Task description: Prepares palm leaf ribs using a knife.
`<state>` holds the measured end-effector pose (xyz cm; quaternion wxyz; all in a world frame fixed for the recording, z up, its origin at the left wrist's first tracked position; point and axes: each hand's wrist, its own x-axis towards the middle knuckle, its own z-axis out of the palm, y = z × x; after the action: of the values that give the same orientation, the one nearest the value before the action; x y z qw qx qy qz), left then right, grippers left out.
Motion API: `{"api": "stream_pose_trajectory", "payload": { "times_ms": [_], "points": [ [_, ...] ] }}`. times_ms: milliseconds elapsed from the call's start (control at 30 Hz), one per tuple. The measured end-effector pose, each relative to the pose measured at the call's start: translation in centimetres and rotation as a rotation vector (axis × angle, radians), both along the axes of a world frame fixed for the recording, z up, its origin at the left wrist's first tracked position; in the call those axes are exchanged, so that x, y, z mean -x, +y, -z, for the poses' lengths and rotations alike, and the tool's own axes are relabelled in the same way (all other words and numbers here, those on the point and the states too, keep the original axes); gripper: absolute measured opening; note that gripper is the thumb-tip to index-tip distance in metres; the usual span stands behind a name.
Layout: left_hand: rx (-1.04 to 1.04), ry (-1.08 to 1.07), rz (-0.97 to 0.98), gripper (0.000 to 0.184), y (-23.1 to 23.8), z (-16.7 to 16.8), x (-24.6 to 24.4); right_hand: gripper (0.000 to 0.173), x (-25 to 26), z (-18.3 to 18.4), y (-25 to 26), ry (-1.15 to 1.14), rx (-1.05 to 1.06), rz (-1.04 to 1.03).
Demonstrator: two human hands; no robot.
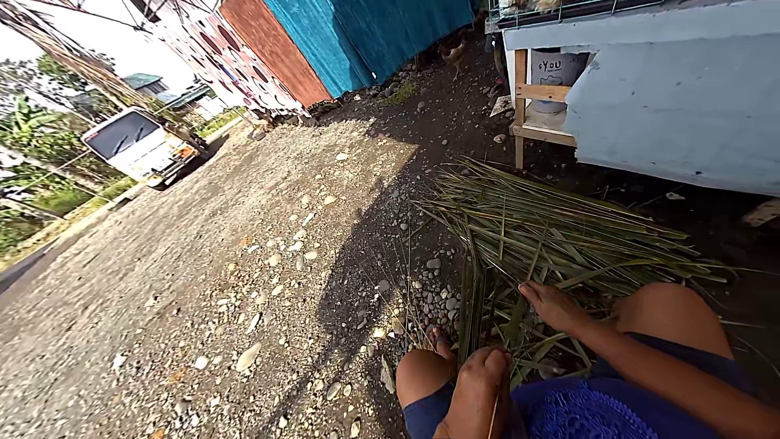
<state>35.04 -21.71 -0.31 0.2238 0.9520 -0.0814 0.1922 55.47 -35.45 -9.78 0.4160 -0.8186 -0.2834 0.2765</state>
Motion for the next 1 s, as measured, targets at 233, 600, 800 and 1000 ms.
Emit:
{"api": "stream_pose_trajectory", "payload": {
  "times_ms": [233, 600, 800, 1000],
  "points": [
    [0.053, 0.017, -0.071, 0.011, 0.9, -0.1, 0.6, 0.071, -1.0, -0.7, -0.3, 0.944, -0.322, 0.272],
    [0.871, 0.041, -0.455, 0.009, 9.5, -4.0, 3.4, 0.068, -4.5, 1.5, -4.1, 0.657, -0.16, 0.518],
    [0.704, 0.078, -0.387, 0.005, 9.0, -3.8, 2.5, 0.065, -3.5, 1.1, -2.0, 0.378, 0.166, 0.202],
    [0.202, 0.105, -0.304, 0.009, 8.0, -1.2, -0.4, 0.073, -0.9, -2.6, -0.5, 0.202, 0.02, 0.078]
  ]
}}
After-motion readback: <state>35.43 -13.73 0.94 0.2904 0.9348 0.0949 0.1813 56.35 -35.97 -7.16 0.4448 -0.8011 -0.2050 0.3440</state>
